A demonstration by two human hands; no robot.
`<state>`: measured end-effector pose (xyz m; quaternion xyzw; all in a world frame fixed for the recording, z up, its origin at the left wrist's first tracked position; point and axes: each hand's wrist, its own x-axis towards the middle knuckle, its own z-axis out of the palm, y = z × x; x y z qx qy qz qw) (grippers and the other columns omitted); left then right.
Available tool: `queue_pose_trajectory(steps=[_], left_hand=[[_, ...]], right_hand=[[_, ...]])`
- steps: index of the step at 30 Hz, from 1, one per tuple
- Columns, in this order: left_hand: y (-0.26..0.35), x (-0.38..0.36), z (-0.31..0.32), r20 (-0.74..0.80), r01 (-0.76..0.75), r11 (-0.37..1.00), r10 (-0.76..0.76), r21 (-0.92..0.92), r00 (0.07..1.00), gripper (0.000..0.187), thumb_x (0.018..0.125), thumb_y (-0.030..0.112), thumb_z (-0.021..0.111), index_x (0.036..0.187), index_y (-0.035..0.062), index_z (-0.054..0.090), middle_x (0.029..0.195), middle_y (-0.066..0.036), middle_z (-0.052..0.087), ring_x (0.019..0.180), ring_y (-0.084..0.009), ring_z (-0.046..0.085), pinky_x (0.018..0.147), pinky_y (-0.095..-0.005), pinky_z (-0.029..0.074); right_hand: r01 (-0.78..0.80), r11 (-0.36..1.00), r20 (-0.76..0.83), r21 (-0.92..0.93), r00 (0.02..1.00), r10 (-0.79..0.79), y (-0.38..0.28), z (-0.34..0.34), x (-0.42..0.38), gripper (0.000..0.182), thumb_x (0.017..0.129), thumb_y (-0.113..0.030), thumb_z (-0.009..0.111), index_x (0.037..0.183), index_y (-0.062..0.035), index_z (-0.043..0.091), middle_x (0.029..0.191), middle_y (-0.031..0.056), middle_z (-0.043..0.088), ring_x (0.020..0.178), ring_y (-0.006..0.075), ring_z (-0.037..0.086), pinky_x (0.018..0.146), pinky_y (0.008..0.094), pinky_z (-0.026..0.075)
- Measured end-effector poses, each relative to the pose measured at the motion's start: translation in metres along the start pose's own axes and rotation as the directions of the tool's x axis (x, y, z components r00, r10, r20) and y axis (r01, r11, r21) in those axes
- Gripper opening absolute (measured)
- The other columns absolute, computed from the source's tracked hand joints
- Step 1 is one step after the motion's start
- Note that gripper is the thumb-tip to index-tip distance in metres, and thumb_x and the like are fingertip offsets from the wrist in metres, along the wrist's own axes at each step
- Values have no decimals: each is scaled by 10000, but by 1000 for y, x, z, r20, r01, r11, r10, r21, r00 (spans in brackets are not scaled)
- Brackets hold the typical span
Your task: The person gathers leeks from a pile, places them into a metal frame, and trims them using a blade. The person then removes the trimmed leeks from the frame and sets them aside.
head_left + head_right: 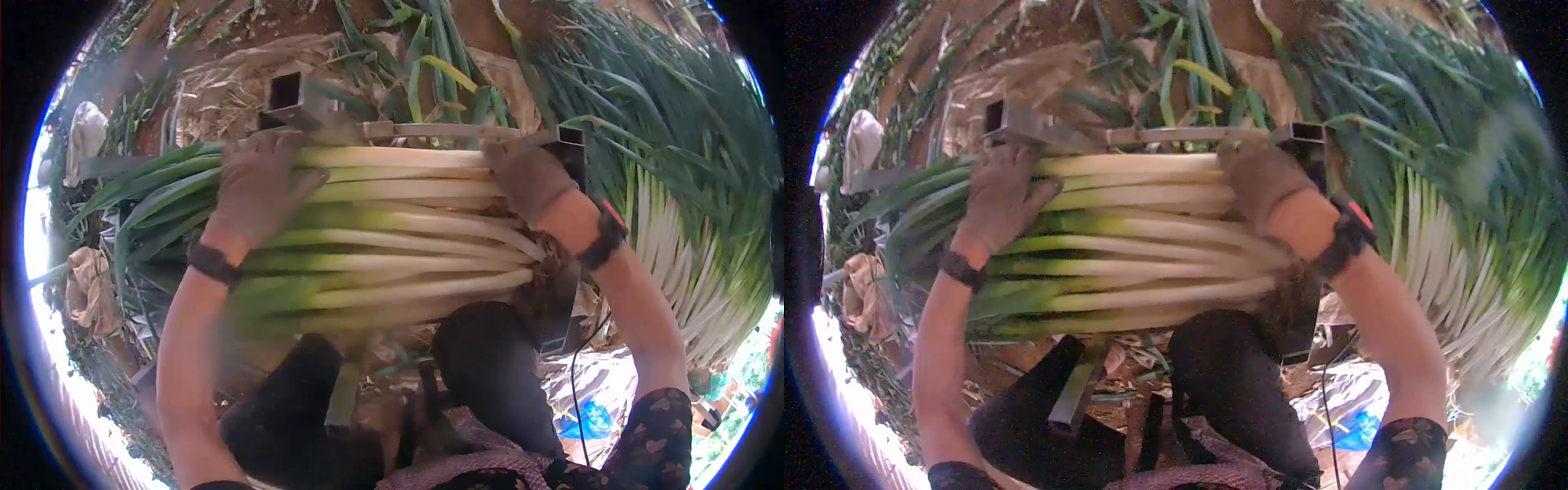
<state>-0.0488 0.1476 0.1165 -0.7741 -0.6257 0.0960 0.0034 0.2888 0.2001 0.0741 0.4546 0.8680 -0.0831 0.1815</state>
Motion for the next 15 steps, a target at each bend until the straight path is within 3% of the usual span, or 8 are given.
queue_pose_trajectory(steps=[3, 5, 6, 8, 9, 11, 14, 15], left_hand=[[-5, -10, 8, 20, -39, 997, 40, -63, 999, 619, 939, 522, 485, 1319, 33, 489, 1267, -223, 528, 1219, -387, 461, 1040, -529, 321], [-8, -13, 19, -99, -10, 994, 21, 112, 995, 639, 944, 541, 460, 1367, 62, 463, 1315, -191, 521, 1271, -375, 438, 1077, -539, 292], [-7, -16, 18, -111, -22, 993, 35, 117, 993, 639, 944, 541, 460, 1367, 62, 463, 1315, -191, 521, 1271, -375, 438, 1077, -539, 292], [-1, -17, 22, -121, 38, 998, -31, 55, 992, 620, 943, 518, 476, 1376, 74, 465, 1329, -170, 537, 1289, -355, 447, 1091, -532, 281], [-1, -20, 19, -56, 41, 999, -42, -21, 998, 610, 944, 506, 479, 1373, 73, 468, 1346, -164, 534, 1297, -345, 447, 1099, -532, 271], [-3, -17, 9, 6, 55, 993, -55, -107, 998, 593, 946, 485, 486, 1376, 79, 466, 1380, -163, 519, 1313, -332, 442, 1119, -524, 248], [18, -17, -21, 134, 100, 993, -107, 59, 985, 563, 943, 442, 510, 1390, 102, 466, 1439, -165, 462, 1346, -337, 407, 1151, -535, 197], [20, -20, -15, 36, 70, 987, -76, 145, 996, 530, 944, 435, 516, 1371, 122, 498, 1420, -139, 488, 1351, -322, 400, 1131, -551, 222]], right_hand=[[194, 975, -57, -107, 978, -201, 10, 4, 1, 466, 823, -78, 615, 1263, -19, 472, 858, 184, 680, 799, 345, 685, 682, 444, 547], [105, 993, 14, 55, 994, -106, 6, -10, -5, 399, 827, -75, 612, 1213, -18, 529, 1073, 222, 655, 926, 377, 675, 788, 435, 559], [89, 995, 5, 55, 996, -90, -1, -20, -21, 399, 827, -75, 612, 1213, -18, 529, 1073, 222, 655, 926, 377, 675, 788, 435, 559], [19, 979, -326, 204, 944, 50, -9, -36, -65, 432, 881, -152, 574, 1300, -72, 504, 1072, 189, 643, 917, 363, 649, 786, 451, 529], [-16, 979, -310, 203, 947, 80, -17, -37, -88, 432, 881, -152, 574, 1300, -72, 504, 1072, 189, 643, 917, 363, 649, 786, 451, 529], [18, 993, -610, 114, 790, 56, -24, -38, -141, 387, 892, -175, 570, 1271, -99, 544, 1128, 161, 621, 1014, 353, 605, 833, 457, 513], [-74, 973, -545, 218, 818, 185, -26, -5, -222, 368, 874, -192, 569, 1234, -121, 554, 1111, 160, 642, 963, 328, 643, 760, 434, 532], [-130, 967, -532, 217, 815, 229, -21, 14, -251, 368, 874, -192, 569, 1234, -121, 554, 1111, 160, 642, 963, 328, 643, 760, 434, 532]])
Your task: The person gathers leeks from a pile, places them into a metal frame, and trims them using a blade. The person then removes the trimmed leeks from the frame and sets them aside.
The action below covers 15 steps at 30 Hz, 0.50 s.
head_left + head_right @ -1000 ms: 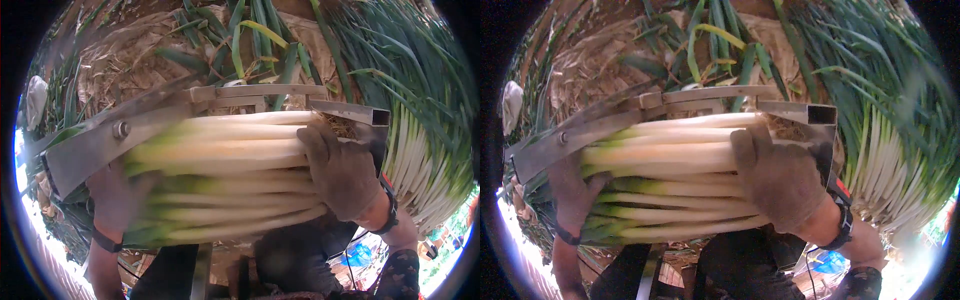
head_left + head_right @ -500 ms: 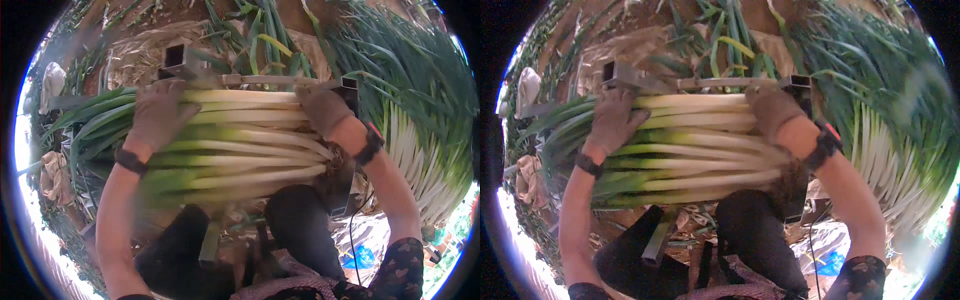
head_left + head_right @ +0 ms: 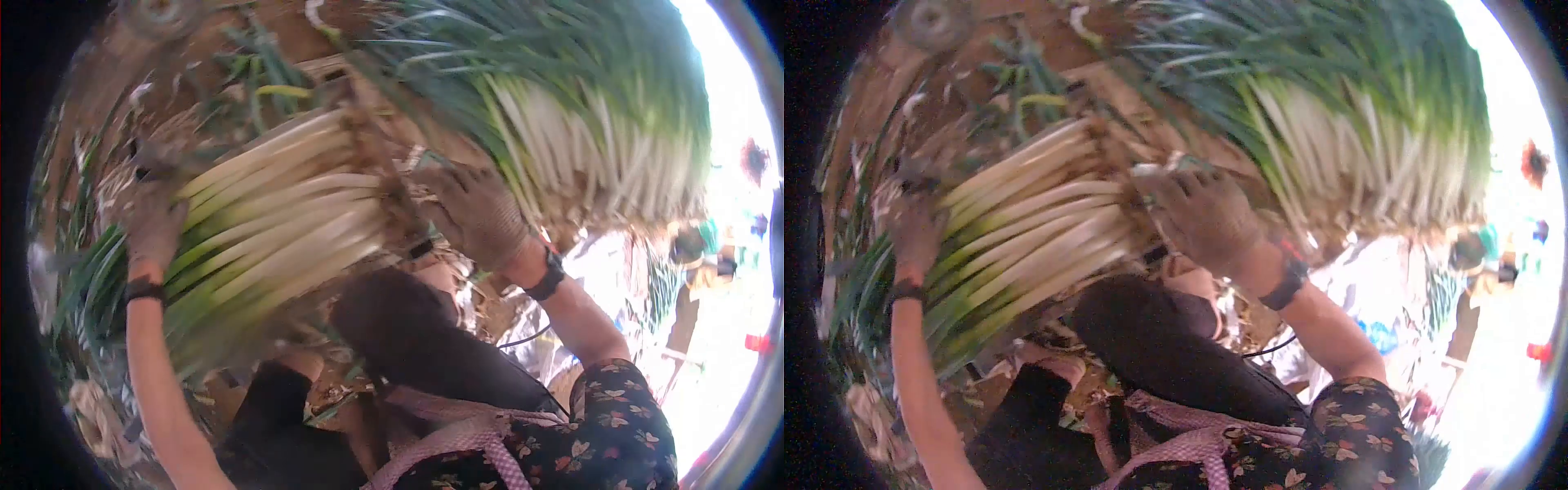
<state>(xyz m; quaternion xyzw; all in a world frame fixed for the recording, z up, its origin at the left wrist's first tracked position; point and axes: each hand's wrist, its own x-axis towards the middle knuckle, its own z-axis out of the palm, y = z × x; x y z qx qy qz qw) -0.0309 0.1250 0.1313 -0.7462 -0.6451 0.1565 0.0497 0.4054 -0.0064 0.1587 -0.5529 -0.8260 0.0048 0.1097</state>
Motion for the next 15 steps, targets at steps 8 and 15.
queue_pose_trajectory(steps=[8, 15], left_hand=[[-6, -44, -24, -48, -7, 981, 16, 193, 999, 461, 946, 411, 535, 1263, 80, 584, 1254, -169, 604, 1178, -348, 541, 998, -508, 396], [104, -94, -139, -351, -263, 909, 142, -324, 926, 347, 944, 310, 572, 1149, 40, 645, 1105, -220, 655, 1024, -408, 608, 911, -445, 473]], right_hand=[[-531, 826, 763, -189, 451, 463, 113, 15, -266, 422, 838, -276, 598, 1235, -134, 580, 1108, 160, 669, 1028, 366, 631, 863, 445, 508], [-586, 801, 609, -124, 592, 528, 198, 79, -355, 384, 853, -314, 541, 1169, -114, 627, 1083, 162, 684, 982, 357, 659, 849, 457, 522]])
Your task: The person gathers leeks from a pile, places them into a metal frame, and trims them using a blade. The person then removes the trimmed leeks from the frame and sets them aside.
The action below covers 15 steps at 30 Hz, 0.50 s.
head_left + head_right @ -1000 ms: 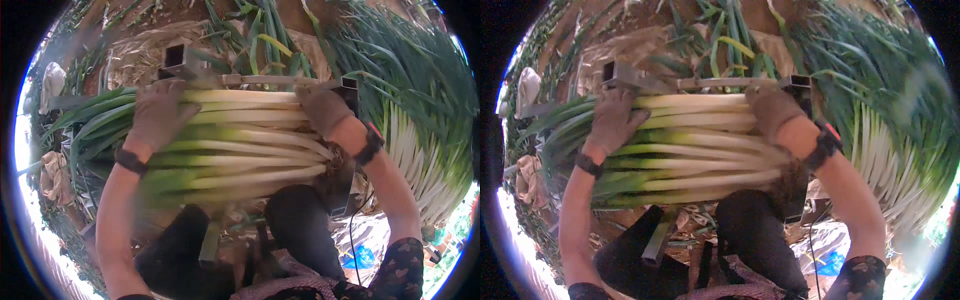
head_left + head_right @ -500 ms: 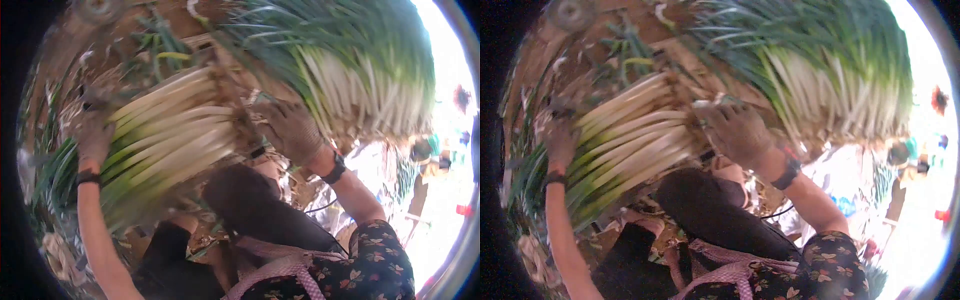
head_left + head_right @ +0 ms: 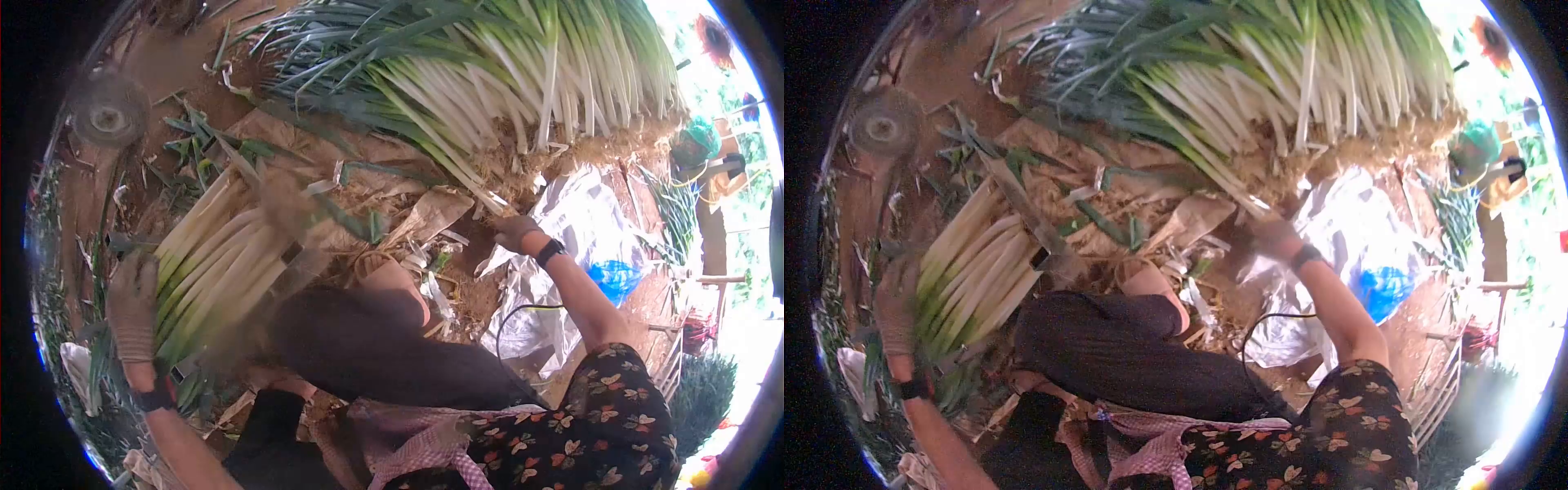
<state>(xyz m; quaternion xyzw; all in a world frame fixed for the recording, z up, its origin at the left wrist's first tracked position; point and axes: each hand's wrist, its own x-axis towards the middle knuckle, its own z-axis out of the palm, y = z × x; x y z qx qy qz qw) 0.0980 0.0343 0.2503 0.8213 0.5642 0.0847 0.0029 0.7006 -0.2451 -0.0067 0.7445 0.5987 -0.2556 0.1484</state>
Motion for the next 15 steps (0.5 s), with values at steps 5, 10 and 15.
queue_pose_trajectory(steps=[5, 10, 15], left_hand=[[157, 22, -5, -231, -494, 869, 482, 3, 845, 250, 967, 187, 516, 1154, 64, 628, 1120, -140, 664, 1053, -327, 634, 907, -393, 485], [272, 52, 49, -337, -597, 750, 504, -286, 795, 275, 936, 224, 569, 1152, 67, 633, 1076, -128, 681, 997, -306, 654, 897, -366, 485], [362, 41, 95, -85, -233, 450, 324, -862, 942, 274, 880, 231, 633, 1080, 46, 662, 965, -151, 691, 933, -335, 655, 827, -395, 498]], right_hand=[[41, 999, -175, -22, 984, -44, -11, -27, 36, 391, 859, -342, 551, 1186, -142, 629, 1023, 151, 701, 933, 358, 677, 820, 452, 537], [-207, 976, -450, 65, 867, 214, -22, -119, 26, 447, 859, -335, 610, 1259, -142, 567, 1066, 172, 676, 959, 376, 661, 819, 471, 531], [-140, 975, -887, 171, 410, 214, 23, -189, 13, 544, 856, -379, 639, 1308, -114, 494, 1082, 197, 657, 948, 401, 650, 820, 494, 520]])
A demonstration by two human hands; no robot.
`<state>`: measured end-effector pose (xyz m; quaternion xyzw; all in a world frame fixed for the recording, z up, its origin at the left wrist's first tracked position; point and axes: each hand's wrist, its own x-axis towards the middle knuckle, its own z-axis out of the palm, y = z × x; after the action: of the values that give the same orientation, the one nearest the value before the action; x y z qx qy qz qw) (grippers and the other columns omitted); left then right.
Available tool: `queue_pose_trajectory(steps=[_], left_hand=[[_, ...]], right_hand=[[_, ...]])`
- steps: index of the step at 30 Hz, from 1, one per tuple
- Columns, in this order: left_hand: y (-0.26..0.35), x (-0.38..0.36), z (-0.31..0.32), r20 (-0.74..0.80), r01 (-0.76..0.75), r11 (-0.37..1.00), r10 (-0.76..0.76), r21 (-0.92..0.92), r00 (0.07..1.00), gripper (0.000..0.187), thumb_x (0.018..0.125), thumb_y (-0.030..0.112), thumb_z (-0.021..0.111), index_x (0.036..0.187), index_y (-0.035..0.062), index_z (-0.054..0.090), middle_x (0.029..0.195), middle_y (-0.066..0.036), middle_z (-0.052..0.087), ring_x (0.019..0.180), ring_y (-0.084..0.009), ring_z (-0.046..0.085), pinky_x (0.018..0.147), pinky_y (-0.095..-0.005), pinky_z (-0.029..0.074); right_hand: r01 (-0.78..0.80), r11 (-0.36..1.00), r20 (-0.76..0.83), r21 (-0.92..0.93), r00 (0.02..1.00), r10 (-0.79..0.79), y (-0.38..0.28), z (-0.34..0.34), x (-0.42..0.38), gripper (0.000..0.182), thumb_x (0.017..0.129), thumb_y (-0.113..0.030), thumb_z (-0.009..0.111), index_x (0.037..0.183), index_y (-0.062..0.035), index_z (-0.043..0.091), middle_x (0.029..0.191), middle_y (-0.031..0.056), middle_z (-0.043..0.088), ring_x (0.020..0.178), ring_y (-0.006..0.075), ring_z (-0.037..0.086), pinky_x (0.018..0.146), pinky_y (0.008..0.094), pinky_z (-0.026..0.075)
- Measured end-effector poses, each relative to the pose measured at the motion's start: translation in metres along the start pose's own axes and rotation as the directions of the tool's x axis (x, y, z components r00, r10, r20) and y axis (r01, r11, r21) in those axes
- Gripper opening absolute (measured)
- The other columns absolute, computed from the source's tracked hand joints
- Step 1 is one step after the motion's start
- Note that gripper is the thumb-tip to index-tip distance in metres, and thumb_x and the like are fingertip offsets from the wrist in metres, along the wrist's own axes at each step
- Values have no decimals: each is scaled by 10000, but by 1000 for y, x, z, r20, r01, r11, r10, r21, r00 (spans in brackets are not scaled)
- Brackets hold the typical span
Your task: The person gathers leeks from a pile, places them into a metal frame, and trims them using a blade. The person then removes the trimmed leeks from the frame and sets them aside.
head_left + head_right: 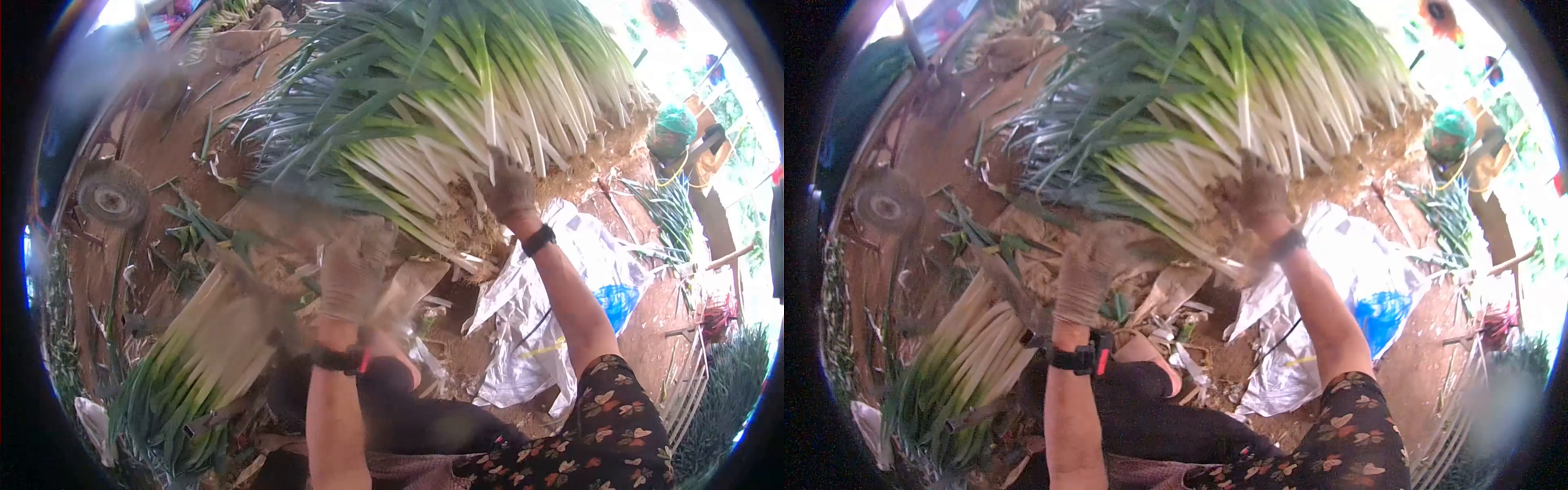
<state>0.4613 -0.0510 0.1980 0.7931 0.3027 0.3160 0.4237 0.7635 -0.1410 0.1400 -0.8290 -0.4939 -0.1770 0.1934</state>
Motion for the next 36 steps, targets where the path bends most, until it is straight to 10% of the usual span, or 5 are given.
queue_pose_trajectory(steps=[6, 15, 21, 28, 36], left_hand=[[-37, 2, 28, 38, -152, 957, 147, 246, 988, 252, 856, 200, 646, 1056, 50, 671, 972, -166, 678, 876, -321, 651, 776, -405, 502], [-36, 10, 43, 64, -9, 992, 1, 123, 998, 204, 900, 163, 577, 1026, 39, 680, 927, -127, 682, 856, -256, 647, 781, -349, 491], [-49, 16, 56, 126, -18, 987, -2, 158, 992, 183, 892, 150, 602, 1042, 78, 679, 955, -139, 682, 854, -317, 660, 734, -392, 514], [-55, 23, 58, 250, -406, 720, 319, 563, 914, 215, 901, 194, 623, 1067, 65, 670, 1048, -177, 682, 893, -371, 655, 757, -411, 516], [-94, 17, 82, 146, -155, 891, 102, 426, 984, 248, 790, 49, 625, 1035, 84, 643, 1020, -152, 645, 922, -319, 654, 783, -414, 535]], right_hand=[[-503, 833, 355, -230, 753, 553, 12, -2, 55, 779, 793, -519, 676, 1381, -114, 362, 1090, 201, 673, 1004, 404, 656, 868, 499, 512], [-401, 890, 130, -215, 892, 433, 75, -29, 80, 385, 844, -353, 606, 1120, -84, 596, 1147, 223, 651, 1046, 385, 641, 890, 476, 500], [-452, 882, 208, -133, 858, 470, 114, 23, 97, 1194, 684, -502, 805, 1554, -115, 86, 1337, 180, 555, 1185, 330, 577, 999, 462, 432], [-442, 802, 108, -401, 847, 521, 58, 26, 79, 1253, 666, -517, 813, 1558, -133, 22, 1358, 200, 527, 1194, 352, 568, 1005, 542, 402], [-479, 791, 257, -380, 767, 588, 60, 17, 94, 1201, 723, -569, 752, 1560, -126, 13, 1320, 203, 562, 1141, 316, 615, 906, 502, 503]])
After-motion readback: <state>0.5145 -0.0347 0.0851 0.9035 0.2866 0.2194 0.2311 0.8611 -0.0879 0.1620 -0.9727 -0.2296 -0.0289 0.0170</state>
